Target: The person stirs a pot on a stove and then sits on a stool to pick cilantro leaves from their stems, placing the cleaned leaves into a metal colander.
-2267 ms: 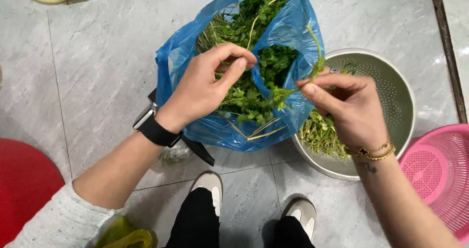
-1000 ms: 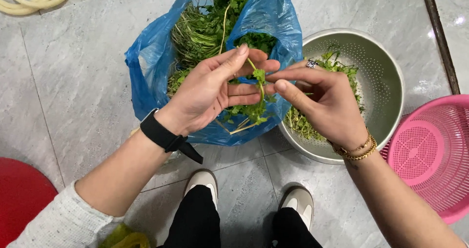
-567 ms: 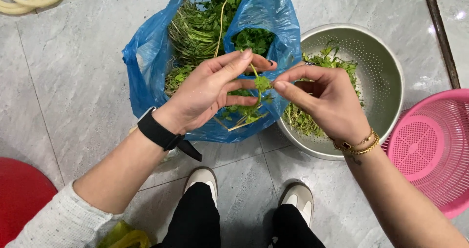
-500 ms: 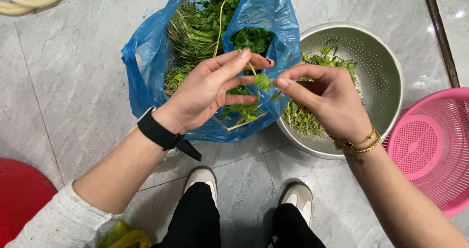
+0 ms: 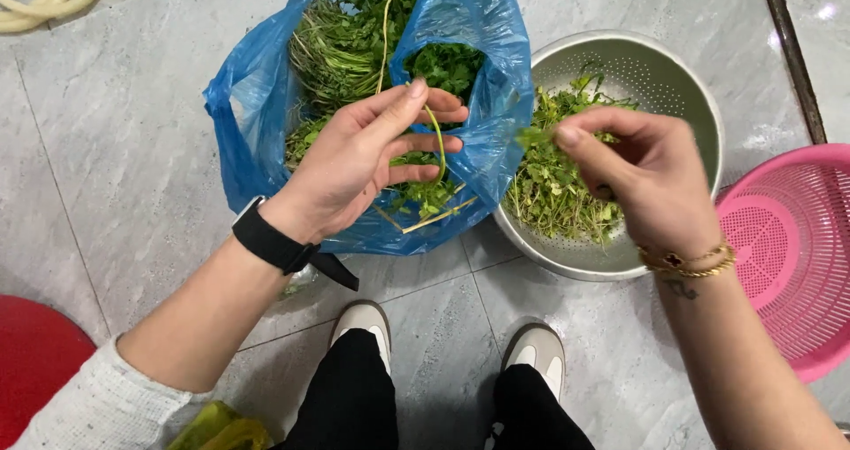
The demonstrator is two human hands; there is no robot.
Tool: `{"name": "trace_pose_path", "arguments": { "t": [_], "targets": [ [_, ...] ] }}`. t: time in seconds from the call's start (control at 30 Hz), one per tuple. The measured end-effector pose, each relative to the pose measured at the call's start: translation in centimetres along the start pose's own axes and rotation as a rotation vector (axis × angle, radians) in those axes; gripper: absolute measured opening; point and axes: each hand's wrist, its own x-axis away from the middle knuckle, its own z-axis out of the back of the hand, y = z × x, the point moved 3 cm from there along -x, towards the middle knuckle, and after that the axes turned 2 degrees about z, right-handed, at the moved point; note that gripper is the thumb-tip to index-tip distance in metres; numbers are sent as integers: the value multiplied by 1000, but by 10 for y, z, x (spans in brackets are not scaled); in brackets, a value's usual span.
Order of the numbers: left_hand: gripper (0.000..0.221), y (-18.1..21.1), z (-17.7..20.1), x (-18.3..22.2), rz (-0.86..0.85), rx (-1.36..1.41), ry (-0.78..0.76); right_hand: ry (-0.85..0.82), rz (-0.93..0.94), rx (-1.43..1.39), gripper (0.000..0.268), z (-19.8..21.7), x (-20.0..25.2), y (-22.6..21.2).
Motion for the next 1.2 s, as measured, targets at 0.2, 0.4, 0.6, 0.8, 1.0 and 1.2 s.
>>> {"name": "trace_pose_path", "arguments": {
  "t": [0.2, 0.4, 0.6, 0.8, 1.0, 1.2],
  "targets": [
    [44, 7, -7, 3, -6, -94, 22, 35, 153, 781, 20, 66, 6, 16],
    [46, 9, -17, 1, -198, -396, -11, 70, 303, 1099, 47, 88, 9, 19],
    [47, 2, -27, -5, -355, -524, -28, -62, 396, 584, 16, 1, 7, -30],
    [46, -1, -36, -6, -368, -541, -12, -152, 266, 300, 15, -53, 5, -39],
    [103, 27, -24, -2, -300, -512, 27, -98, 63, 75, 19, -41, -5, -28],
    [41, 37, 27, 3, -399, -218, 316, 23, -212, -466, 23, 3, -20, 25]
  ]
}}
